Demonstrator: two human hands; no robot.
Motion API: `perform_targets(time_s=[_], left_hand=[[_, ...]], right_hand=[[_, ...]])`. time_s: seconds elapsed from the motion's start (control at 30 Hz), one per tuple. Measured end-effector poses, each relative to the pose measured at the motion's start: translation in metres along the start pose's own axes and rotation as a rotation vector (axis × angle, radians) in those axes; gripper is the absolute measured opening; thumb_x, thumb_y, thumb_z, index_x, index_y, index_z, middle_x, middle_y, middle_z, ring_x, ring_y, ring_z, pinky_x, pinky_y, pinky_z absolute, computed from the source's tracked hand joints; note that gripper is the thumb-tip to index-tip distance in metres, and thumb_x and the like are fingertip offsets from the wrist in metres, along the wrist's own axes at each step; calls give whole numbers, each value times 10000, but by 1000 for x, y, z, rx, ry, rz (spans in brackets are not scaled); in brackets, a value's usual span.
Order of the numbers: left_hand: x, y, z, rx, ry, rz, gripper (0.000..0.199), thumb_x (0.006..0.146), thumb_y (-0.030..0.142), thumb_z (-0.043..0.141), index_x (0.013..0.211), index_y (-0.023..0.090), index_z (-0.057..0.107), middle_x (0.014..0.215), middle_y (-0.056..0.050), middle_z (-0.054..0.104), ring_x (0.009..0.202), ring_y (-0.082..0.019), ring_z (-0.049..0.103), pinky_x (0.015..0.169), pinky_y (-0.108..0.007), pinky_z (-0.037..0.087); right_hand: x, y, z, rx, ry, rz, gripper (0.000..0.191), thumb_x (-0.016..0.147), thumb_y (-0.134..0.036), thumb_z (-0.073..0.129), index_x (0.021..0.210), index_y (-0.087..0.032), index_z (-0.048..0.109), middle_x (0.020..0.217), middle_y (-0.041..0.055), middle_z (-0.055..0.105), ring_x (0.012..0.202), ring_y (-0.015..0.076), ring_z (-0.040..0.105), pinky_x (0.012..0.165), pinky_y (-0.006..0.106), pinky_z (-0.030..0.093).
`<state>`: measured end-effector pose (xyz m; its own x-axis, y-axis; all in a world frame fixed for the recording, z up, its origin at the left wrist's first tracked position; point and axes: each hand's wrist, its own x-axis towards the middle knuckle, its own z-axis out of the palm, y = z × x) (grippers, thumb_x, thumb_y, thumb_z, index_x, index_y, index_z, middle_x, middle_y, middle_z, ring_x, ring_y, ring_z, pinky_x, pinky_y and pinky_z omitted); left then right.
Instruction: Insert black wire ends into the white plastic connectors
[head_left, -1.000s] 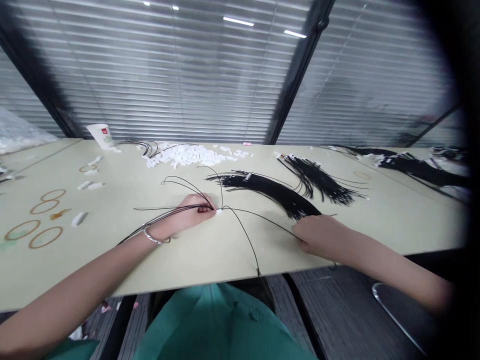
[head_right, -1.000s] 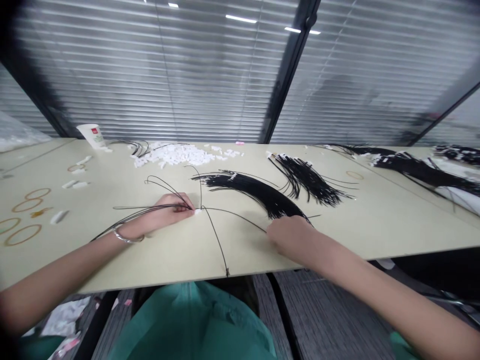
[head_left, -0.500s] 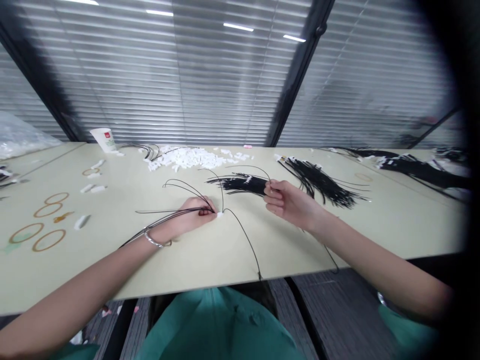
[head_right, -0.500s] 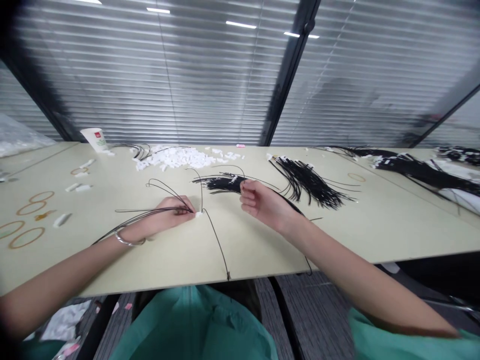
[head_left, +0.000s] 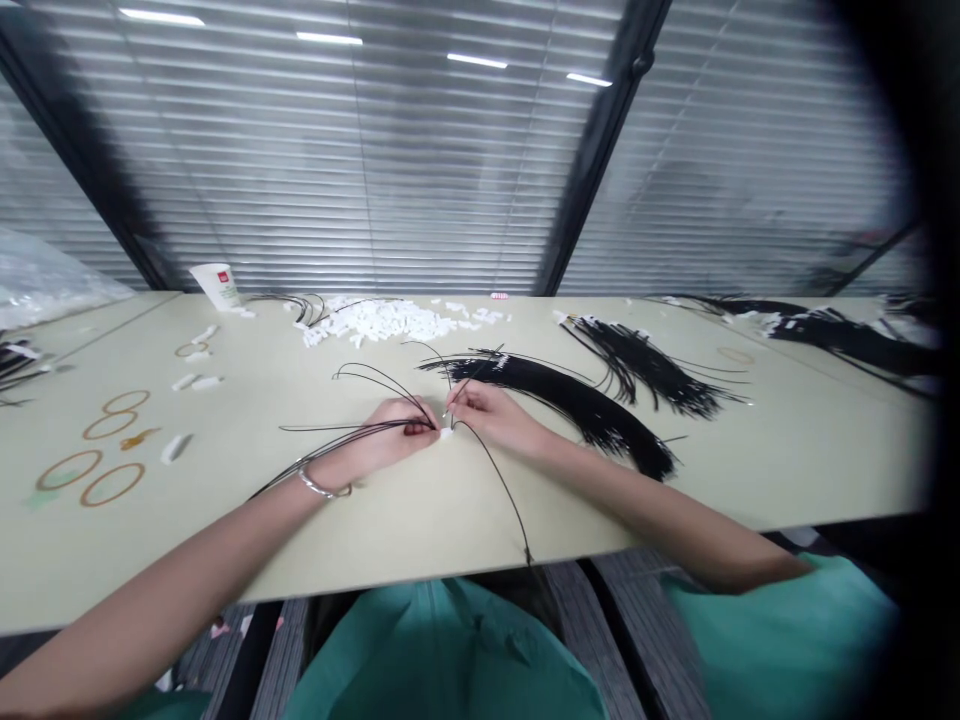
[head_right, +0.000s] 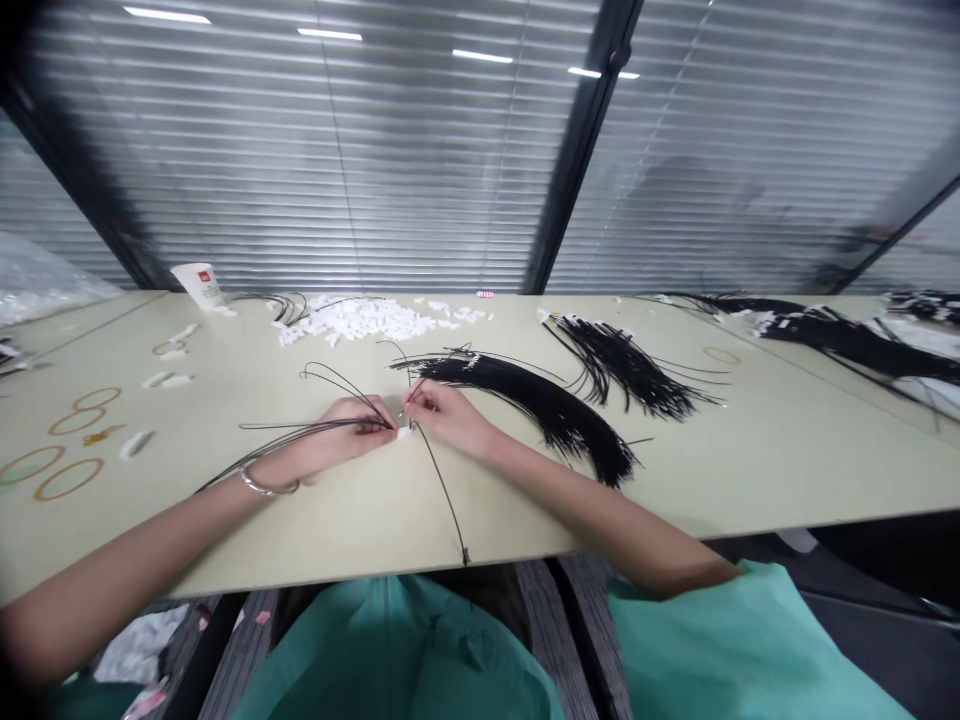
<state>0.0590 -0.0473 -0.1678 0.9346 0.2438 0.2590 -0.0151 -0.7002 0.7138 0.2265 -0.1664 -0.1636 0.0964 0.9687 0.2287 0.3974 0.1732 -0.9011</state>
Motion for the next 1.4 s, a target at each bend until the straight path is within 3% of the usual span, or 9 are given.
perform_targets(time_s=[0.33, 0.5, 0.7, 1.07, 1.4], left_hand=[[-2, 3, -2, 20, -6, 7, 206, 818, 302, 535, 862, 144, 657, 899, -34, 623, 783, -77, 573, 709, -168, 470], [-2, 10, -5, -3, -25, -14, 190, 812, 273, 533, 867, 134, 651, 884, -36, 622, 778, -81, 573, 696, -167, 471], [-2, 11, -5, -42, -46, -55, 177, 814, 267, 524, 868, 139, 634, 848, -22, 613, 739, -69, 564, 662, -155, 459], [-1, 9, -5, -14, -45, -22, 189, 818, 287, 524, 855, 141, 637, 843, -25, 615, 736, -71, 561, 660, -159, 454], [-1, 7, -5, 46, -32, -15, 214, 816, 312, 528, 828, 136, 650, 828, -29, 625, 761, -81, 561, 675, -170, 450]], right_hand=[[-4, 12, -2, -250, -7, -125, 90, 918, -144, 497, 901, -106, 577, 848, 9, 546, 759, 86, 496, 660, 163, 354], [-3, 14, -2, -332, 8, -283, 142, 905, -53, 476, 844, -97, 596, 890, 23, 532, 842, 96, 486, 755, 177, 365], [-3, 17, 0, -373, 24, -343, 156, 926, -65, 443, 849, -96, 575, 893, 36, 514, 847, 105, 478, 764, 193, 371], [-7, 9, 1, -492, 45, -368, 154, 914, -36, 407, 838, -92, 529, 871, 44, 481, 827, 114, 454, 743, 198, 353], [-8, 14, 2, -533, 81, -291, 87, 851, -34, 548, 807, -105, 522, 828, 14, 487, 788, 103, 442, 684, 185, 312]])
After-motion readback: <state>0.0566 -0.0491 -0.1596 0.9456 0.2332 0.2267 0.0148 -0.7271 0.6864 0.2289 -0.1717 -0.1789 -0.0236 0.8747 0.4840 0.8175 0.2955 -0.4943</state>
